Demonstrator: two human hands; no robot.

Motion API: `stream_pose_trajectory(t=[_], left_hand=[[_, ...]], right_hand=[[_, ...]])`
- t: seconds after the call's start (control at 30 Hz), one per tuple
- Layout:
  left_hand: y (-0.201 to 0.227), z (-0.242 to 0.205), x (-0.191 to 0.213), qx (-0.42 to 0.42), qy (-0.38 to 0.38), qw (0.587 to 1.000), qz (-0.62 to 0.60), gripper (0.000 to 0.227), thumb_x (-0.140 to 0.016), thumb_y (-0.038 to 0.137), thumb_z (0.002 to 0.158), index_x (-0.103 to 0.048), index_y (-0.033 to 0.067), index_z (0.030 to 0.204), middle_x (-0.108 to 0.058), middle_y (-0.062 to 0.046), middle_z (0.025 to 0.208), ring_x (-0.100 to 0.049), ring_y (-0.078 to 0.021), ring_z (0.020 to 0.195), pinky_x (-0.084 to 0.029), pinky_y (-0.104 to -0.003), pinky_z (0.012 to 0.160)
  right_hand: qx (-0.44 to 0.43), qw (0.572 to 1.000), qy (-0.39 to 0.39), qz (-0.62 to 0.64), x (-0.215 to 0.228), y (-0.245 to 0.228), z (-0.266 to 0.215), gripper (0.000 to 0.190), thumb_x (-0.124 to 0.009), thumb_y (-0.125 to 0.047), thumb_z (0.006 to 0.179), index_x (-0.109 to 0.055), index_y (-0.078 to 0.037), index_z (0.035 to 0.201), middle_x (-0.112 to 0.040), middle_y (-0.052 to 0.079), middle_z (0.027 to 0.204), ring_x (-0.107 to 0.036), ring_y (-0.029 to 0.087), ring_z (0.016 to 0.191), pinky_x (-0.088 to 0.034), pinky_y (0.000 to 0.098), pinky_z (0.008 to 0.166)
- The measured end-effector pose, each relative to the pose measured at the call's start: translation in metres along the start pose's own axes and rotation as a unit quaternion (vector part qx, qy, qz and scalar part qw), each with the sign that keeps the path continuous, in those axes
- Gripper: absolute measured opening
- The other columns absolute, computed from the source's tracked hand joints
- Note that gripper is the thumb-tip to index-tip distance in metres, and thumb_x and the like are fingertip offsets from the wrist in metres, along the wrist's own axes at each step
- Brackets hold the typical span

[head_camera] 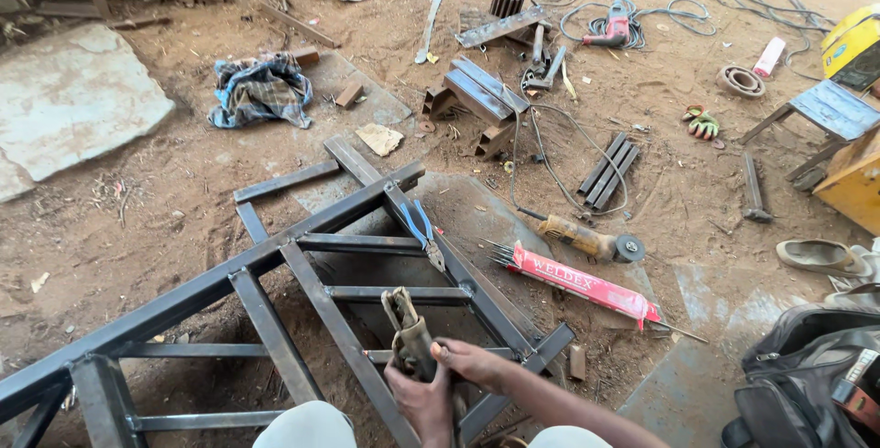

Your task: The person welds joints on a metal frame using a welding torch while seated on the ground. They hold the frame with one hand and apply the torch to multiple joints, producing sparks and molten metal.

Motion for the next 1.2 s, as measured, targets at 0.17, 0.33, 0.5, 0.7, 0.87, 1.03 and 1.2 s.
stream_pose_trajectory(t=[0.17,0.33,0.5,0.7,0.87,1.03,1.2], left_hand=[[0.038,-0.017,-0.014,-0.022,-0.060,0.996,-0.058,0.081,-0.082,0.034,0.080,-0.041,-0.0041,0.139,-0.052,-0.027,0.133,-0.054,-0.0419,0.123,-0.045,-0.049,0.099],[0.102,-0.042,-0.018,-0.069,-0.118,0.982,-0.132,0.069,-0.069,0.011,0.076,-0.044,-0.0033,0.138,-0.052,-0.025,0.133,-0.055,-0.0418,0.123,-0.044,-0.047,0.104],[0.146,-0.076,-0.007,-0.149,-0.204,0.964,-0.082,0.068,-0.065,0.004,0.073,-0.044,-0.0045,0.137,-0.052,-0.029,0.133,-0.050,-0.0477,0.125,-0.040,-0.050,0.108],[0.175,-0.107,0.029,-0.045,-0.399,0.916,0.012,0.058,-0.068,0.011,0.078,-0.055,0.0046,0.134,-0.067,-0.024,0.124,-0.061,-0.0420,0.122,-0.050,-0.046,0.104],[0.198,-0.140,0.107,-0.048,-0.409,0.911,0.029,0.044,-0.067,0.018,0.091,-0.061,0.0040,0.132,-0.068,-0.024,0.124,-0.065,-0.0401,0.118,-0.050,-0.045,0.102],[0.168,-0.126,0.158,0.002,-0.351,0.935,0.042,0.038,-0.062,0.011,0.093,-0.065,0.0025,0.129,-0.073,-0.022,0.117,-0.072,-0.0394,0.108,-0.056,-0.044,0.095],[0.116,-0.088,0.182,-0.030,-0.252,0.962,0.098,0.034,-0.059,0.009,0.098,-0.063,-0.0005,0.131,-0.069,-0.023,0.127,-0.065,-0.0412,0.119,-0.049,-0.045,0.105]], right_hand=[[-0.009,0.997,-0.019,-0.071,-0.006,-0.070,-0.007,0.067,-0.074,-0.050,0.090,-0.055,-0.011,0.141,-0.062,-0.001,0.126,-0.055,0.010,0.120,-0.046,0.0299,0.105],[-0.019,0.995,0.098,-0.010,0.005,-0.120,-0.040,0.058,-0.087,-0.037,0.084,-0.061,-0.007,0.126,-0.067,0.001,0.109,-0.062,0.014,0.099,-0.053,0.0329,0.086],[-0.046,0.971,0.218,0.081,-0.006,-0.147,-0.098,0.048,-0.088,-0.026,0.077,-0.064,-0.010,0.115,-0.071,0.000,0.101,-0.067,0.013,0.091,-0.058,0.0313,0.082],[-0.041,0.913,0.379,0.142,-0.042,-0.155,-0.186,0.040,-0.085,-0.018,0.078,-0.067,-0.006,0.112,-0.070,0.005,0.096,-0.067,0.016,0.085,-0.056,0.0333,0.077],[-0.063,0.901,0.417,0.098,-0.084,-0.141,-0.237,0.043,-0.087,-0.021,0.076,-0.068,-0.004,0.110,-0.072,0.005,0.096,-0.067,0.016,0.084,-0.057,0.0335,0.075],[-0.069,0.913,0.399,-0.043,-0.122,-0.116,-0.204,0.061,-0.093,-0.030,0.068,-0.062,-0.007,0.114,-0.072,0.003,0.096,-0.067,0.014,0.085,-0.059,0.0322,0.077],[-0.025,0.907,0.401,-0.124,-0.145,-0.068,-0.136,0.072,-0.094,-0.035,0.069,-0.059,-0.005,0.124,-0.072,0.005,0.105,-0.068,0.017,0.094,-0.056,0.0340,0.089]])
Point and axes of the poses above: each hand's wrist, its own z-axis towards the middle knuckle, its own x-axis out of the back of the hand, y = z × x, the point moved 5 cm from there along z, towards the middle knuckle
